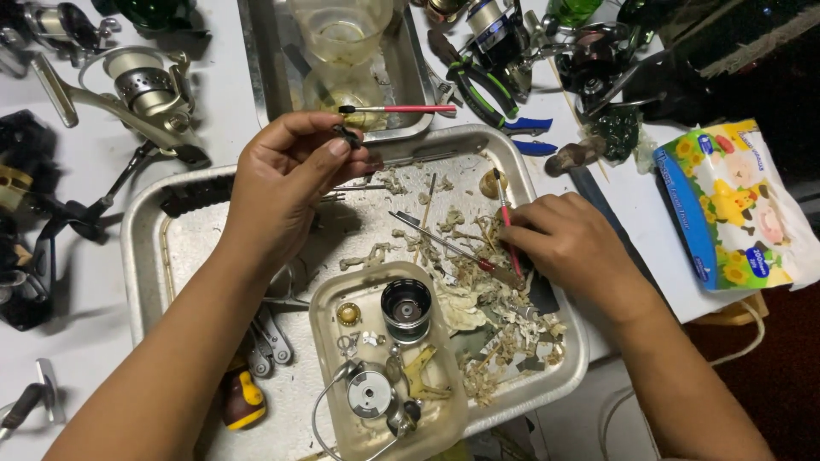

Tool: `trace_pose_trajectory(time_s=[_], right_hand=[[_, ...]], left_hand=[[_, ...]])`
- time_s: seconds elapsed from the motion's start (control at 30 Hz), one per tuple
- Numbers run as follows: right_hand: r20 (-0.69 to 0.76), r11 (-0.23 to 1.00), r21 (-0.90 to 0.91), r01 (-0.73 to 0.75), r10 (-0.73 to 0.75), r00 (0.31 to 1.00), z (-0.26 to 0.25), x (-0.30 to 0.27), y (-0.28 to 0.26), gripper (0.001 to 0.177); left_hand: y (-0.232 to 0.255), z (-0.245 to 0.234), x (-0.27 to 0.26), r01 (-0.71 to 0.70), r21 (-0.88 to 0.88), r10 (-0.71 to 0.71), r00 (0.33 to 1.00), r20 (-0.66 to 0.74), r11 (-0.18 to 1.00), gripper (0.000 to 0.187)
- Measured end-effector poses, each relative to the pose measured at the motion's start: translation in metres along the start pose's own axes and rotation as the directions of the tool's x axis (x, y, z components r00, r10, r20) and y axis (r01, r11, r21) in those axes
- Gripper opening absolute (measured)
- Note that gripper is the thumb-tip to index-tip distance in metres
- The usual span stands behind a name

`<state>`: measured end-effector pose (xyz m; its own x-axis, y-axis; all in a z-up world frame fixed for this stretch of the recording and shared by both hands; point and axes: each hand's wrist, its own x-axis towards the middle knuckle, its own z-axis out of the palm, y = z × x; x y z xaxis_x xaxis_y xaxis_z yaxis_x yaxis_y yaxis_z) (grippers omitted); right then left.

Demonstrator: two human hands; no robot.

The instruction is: The person disassembles a fishing reel, removes the spool, and cleans the internal components using a small brush. They then wipe the parts with a cloth and place them into a metal tray alongside other disassembled reel parts.

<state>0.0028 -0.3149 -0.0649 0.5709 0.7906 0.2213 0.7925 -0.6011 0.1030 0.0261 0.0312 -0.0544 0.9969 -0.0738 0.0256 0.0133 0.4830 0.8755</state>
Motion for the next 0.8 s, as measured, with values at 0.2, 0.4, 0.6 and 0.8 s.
trace_pose_trajectory(time_s=[0.2, 0.4, 0.6, 0.8], right_hand=[[-0.282, 0.98, 0.2, -0.002, 0.059, 0.958, -0.014, -0.002, 0.005, 0.017], [-0.43, 0.879, 0.442, -0.177, 0.381, 0.819, -0.019, 0.006, 0.0, 0.01], [-0.363, 0.826, 0.442, -0.35, 0.522, 0.772, -0.009, 0.025, -0.004, 0.014], [-0.321, 0.799, 0.488, -0.352, 0.539, 0.779, 0.007, 0.03, -0.002, 0.009]], left_hand=[[-0.001, -0.001, 0.001, -0.004, 0.007, 0.004, 1.0, 0.004, 1.0, 0.023], [0.001, 0.0, -0.002, -0.026, 0.026, 0.026, 1.0, 0.005, 0.999, 0.024], [0.005, 0.0, -0.004, 0.015, -0.013, -0.016, 0.999, -0.039, 1.0, 0.023], [0.006, -0.003, -0.004, 0.014, -0.025, -0.015, 0.999, -0.046, 1.0, 0.024]])
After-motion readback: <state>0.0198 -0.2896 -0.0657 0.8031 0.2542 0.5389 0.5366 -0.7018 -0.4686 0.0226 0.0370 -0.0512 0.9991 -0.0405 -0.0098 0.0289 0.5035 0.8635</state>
